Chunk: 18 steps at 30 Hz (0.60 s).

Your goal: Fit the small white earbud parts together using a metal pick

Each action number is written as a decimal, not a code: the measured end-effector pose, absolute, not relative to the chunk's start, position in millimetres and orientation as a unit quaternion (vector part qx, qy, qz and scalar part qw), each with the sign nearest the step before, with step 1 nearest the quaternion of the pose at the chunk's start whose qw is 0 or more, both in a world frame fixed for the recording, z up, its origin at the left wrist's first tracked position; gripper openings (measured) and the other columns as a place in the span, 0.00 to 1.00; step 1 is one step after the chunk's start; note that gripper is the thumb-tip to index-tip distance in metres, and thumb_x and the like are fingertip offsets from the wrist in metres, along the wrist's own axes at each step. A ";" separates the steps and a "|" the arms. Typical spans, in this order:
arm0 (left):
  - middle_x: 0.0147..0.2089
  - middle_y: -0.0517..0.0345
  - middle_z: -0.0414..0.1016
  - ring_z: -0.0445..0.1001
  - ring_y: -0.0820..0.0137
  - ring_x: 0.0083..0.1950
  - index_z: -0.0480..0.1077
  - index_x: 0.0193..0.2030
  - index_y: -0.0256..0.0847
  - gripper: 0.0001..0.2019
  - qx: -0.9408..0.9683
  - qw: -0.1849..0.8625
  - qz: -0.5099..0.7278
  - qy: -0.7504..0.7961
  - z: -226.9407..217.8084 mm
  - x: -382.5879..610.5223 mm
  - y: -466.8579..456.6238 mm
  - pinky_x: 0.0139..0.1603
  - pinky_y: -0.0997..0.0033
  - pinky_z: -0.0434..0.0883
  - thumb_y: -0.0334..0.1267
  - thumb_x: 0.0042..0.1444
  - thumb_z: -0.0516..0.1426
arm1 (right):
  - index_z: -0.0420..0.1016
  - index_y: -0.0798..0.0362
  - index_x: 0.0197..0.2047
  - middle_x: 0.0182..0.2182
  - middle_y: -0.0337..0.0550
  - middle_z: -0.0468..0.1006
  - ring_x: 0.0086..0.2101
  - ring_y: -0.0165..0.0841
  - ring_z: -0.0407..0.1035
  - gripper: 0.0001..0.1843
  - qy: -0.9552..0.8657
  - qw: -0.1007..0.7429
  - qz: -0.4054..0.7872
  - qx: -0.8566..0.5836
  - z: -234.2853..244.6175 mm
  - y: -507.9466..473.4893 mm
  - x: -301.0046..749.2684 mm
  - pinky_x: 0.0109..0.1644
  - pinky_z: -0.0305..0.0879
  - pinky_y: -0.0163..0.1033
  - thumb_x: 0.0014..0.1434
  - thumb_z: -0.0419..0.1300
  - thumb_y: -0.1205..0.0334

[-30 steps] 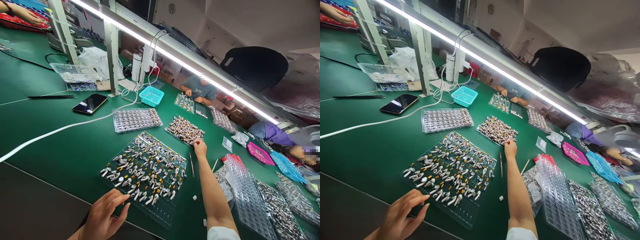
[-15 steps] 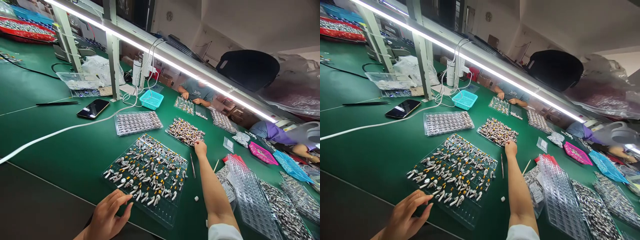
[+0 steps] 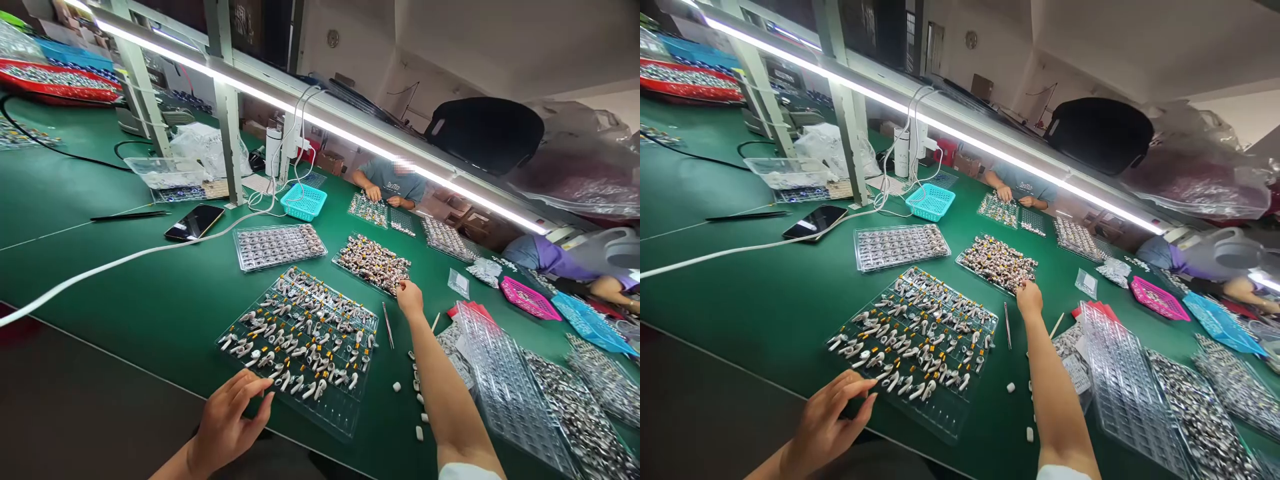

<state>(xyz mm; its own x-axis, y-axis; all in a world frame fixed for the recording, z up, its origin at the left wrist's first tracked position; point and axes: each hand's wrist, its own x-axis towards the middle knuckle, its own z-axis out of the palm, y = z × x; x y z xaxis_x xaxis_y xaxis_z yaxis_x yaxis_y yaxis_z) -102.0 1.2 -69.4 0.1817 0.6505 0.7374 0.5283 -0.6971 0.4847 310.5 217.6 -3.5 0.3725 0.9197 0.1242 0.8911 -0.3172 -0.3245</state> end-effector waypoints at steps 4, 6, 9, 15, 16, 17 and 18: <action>0.31 0.58 0.73 0.71 0.71 0.33 0.68 0.47 0.37 0.13 0.763 0.072 0.517 0.382 -69.2 -101.8 0.9 0.38 0.71 0.72 0.21 0.58 0.57 | 0.74 0.56 0.49 0.46 0.49 0.78 0.46 0.38 0.73 0.12 -0.609 0.196 0.052 -0.767 6.2 178.9 296.7 0.53 0.69 0.48 0.66 0.57 0.60; 0.31 0.58 0.73 0.71 0.71 0.33 0.68 0.47 0.37 0.12 0.760 0.076 0.519 0.384 -69.8 -101.3 1.3 0.38 0.70 0.72 0.21 0.58 0.57 | 0.75 0.57 0.49 0.44 0.50 0.79 0.43 0.39 0.74 0.13 -0.640 0.205 0.066 -0.737 8.2 149.8 283.9 0.52 0.68 0.45 0.64 0.55 0.63; 0.31 0.58 0.73 0.71 0.71 0.33 0.68 0.46 0.38 0.12 0.757 0.081 0.523 0.383 -70.4 -100.4 2.1 0.37 0.70 0.72 0.21 0.57 0.57 | 0.76 0.55 0.48 0.43 0.48 0.80 0.40 0.38 0.75 0.15 -0.690 0.209 0.100 -0.686 8.9 97.8 261.4 0.49 0.69 0.42 0.63 0.54 0.60; 0.32 0.57 0.73 0.71 0.71 0.34 0.69 0.43 0.37 0.12 0.756 0.079 0.529 0.377 -67.3 -99.1 1.2 0.38 0.70 0.71 0.19 0.57 0.57 | 0.76 0.53 0.49 0.43 0.50 0.81 0.42 0.39 0.77 0.19 -0.728 0.221 0.152 -0.632 2.9 18.6 234.0 0.47 0.71 0.40 0.67 0.47 0.56; 0.32 0.57 0.73 0.71 0.71 0.34 0.69 0.43 0.37 0.12 0.757 0.079 0.527 0.378 -66.8 -99.0 0.7 0.38 0.70 0.71 0.19 0.57 0.57 | 0.76 0.54 0.50 0.42 0.51 0.81 0.40 0.39 0.77 0.20 -0.721 0.224 0.155 -0.637 0.5 12.9 232.7 0.44 0.72 0.40 0.68 0.46 0.56; 0.32 0.56 0.73 0.71 0.71 0.34 0.69 0.43 0.37 0.12 0.758 0.080 0.526 0.378 -66.5 -98.8 0.3 0.38 0.70 0.72 0.18 0.57 0.57 | 0.76 0.54 0.50 0.40 0.50 0.82 0.37 0.38 0.77 0.21 -0.714 0.225 0.157 -0.645 -1.8 9.2 231.8 0.40 0.72 0.39 0.68 0.46 0.56; 0.32 0.57 0.73 0.71 0.71 0.34 0.69 0.43 0.37 0.12 0.759 0.080 0.524 0.378 -66.4 -98.6 -0.1 0.38 0.70 0.71 0.18 0.57 0.57 | 0.76 0.55 0.51 0.39 0.50 0.82 0.34 0.38 0.77 0.21 -0.707 0.223 0.158 -0.652 -4.0 7.4 231.0 0.36 0.72 0.38 0.68 0.45 0.57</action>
